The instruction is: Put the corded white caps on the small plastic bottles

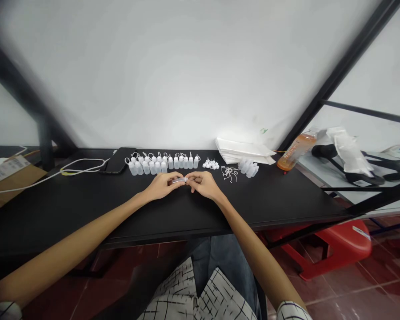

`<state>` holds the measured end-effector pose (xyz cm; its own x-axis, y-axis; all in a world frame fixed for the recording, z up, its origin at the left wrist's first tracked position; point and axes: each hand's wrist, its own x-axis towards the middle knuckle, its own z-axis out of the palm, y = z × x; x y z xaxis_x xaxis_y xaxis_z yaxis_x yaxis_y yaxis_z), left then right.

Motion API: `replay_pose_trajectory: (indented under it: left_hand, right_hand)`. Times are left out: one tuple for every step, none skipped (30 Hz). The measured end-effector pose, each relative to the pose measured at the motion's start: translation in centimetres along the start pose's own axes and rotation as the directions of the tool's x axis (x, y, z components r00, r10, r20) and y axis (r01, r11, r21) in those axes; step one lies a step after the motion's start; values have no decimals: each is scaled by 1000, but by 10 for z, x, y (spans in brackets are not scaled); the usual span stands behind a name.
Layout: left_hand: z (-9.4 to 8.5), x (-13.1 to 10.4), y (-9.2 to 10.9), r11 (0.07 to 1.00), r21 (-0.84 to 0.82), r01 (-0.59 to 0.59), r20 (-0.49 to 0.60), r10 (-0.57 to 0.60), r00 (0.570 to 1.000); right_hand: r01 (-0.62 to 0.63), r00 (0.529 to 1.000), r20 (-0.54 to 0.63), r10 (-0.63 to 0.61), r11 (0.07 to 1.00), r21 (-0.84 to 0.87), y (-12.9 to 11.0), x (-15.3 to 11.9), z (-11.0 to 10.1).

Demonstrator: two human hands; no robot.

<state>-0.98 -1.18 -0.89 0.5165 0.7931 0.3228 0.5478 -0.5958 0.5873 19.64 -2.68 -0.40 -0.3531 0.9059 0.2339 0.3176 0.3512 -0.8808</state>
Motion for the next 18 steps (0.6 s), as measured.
replay_pose_trajectory:
  left_hand:
    - [0,0,0,1000,-1,-4,-4,4,1000]
    - [0,0,-1,1000,-2,-7,-7,7,1000]
    - [0,0,-1,1000,-4,-9,-8,9,1000]
    - [1,0,-1,1000,-6,-8,-9,8,1000]
    - [1,0,-1,1000,-9,-6,-10,6,1000]
    - [1,0,0,1000,-10,-4,-12,3,1000]
    - [1,0,0,1000,-9,-2,-15,2,1000]
    - [1,0,1,1000,-5,-2,-18,2,1000]
    - [0,0,3,1000,2,-4,-23,4,1000]
    - [0,0,4,1000,10,-6,-25,7,1000]
    - [-1,0,5,1000,18,-10,-25,11,1000]
    - [-1,0,6,1000,26,-15,-21,15,1000]
    - [-2,0,7,999,30,-19,-14,20,1000]
    - [-3,-1,8,999,33,-24,-5,24,1000]
    - [-3,-1,8,999,36,-31,4,31,1000]
    - [-3,-1,8,999,38,-38,10,38,999]
    - [-4,-1,7,998,41,-46,10,46,999]
    - [-3,-1,6,998,43,-53,6,53,999]
  right_hand:
    - [3,1000,2,-3,1000,4,0,0,0]
    - [3,1000,5,-3,1000,11,-1,0,1]
    - [1,1000,7,-1,1000,21,-1,-1,1]
    - [-3,1000,10,3,999,32,-1,-1,1]
    - [-7,1000,10,7,999,43,-1,-1,2]
    - [-10,1000,10,9,999,50,-1,-1,2]
    - [-10,1000,8,9,999,54,-1,-1,3]
    - [-5,1000,0,5,999,53,-1,-1,3]
    - [4,1000,-14,-3,999,49,-1,-1,3]
    - [14,999,-31,-13,999,42,0,0,2]
    - [23,999,-50,-21,999,34,0,0,2]
    - [30,997,-66,-29,999,25,0,0,2]
    - [35,996,-79,-34,999,17,0,0,1]
    - [38,996,-86,-37,999,11,0,0,1]
    - [40,996,-85,-39,999,7,0,0,1]
    - [41,996,-82,-40,999,5,0,0,1]
    - [41,996,-77,-40,999,5,0,0,1]
    - [40,997,-73,-39,999,7,0,0,2]
